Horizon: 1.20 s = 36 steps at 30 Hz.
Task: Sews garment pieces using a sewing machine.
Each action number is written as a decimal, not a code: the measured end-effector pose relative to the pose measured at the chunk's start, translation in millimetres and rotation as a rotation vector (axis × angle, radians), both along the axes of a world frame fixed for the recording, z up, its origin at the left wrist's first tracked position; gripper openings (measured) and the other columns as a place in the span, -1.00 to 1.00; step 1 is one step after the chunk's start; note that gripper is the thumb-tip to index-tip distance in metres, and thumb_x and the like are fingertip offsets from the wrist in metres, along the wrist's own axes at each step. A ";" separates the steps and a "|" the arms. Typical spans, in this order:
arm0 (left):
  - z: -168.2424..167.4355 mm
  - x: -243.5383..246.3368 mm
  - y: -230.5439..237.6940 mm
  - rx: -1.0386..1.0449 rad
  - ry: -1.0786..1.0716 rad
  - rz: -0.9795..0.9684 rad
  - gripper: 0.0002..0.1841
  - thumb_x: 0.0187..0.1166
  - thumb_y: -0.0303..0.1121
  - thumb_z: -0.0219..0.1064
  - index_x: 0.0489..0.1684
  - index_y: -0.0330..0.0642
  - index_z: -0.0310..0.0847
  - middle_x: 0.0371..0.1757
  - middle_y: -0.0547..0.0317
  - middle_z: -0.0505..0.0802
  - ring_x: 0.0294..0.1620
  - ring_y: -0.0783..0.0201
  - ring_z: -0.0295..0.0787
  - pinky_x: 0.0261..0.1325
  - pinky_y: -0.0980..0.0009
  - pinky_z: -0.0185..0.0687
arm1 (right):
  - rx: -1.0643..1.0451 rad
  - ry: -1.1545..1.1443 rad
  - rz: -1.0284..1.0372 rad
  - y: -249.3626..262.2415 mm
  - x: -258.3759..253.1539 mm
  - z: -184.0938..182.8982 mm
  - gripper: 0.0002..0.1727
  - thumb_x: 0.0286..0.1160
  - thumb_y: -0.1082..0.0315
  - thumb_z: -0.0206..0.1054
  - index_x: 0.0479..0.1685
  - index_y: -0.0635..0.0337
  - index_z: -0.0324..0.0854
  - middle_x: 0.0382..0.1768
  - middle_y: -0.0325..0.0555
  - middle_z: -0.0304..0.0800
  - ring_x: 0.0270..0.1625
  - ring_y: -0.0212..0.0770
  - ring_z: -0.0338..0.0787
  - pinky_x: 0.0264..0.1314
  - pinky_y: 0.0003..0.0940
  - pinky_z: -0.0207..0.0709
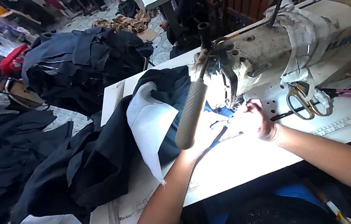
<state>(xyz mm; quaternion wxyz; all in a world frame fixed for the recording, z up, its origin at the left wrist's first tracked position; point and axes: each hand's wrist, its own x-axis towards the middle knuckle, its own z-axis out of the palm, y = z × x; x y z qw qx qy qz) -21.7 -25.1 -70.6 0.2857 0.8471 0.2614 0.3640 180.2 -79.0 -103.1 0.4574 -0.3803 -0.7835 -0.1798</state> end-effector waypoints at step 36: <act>-25.4 -14.0 -53.5 0.283 0.368 0.000 -0.76 0.54 -0.53 0.26 -0.04 -0.31 0.87 0.06 -0.06 0.94 0.10 -0.04 0.90 0.26 0.19 0.73 | -0.893 -0.056 0.244 -24.6 20.0 24.3 -0.77 0.32 0.38 0.41 -0.11 0.12 0.91 -0.23 0.01 0.84 0.05 0.02 0.77 0.46 0.13 0.28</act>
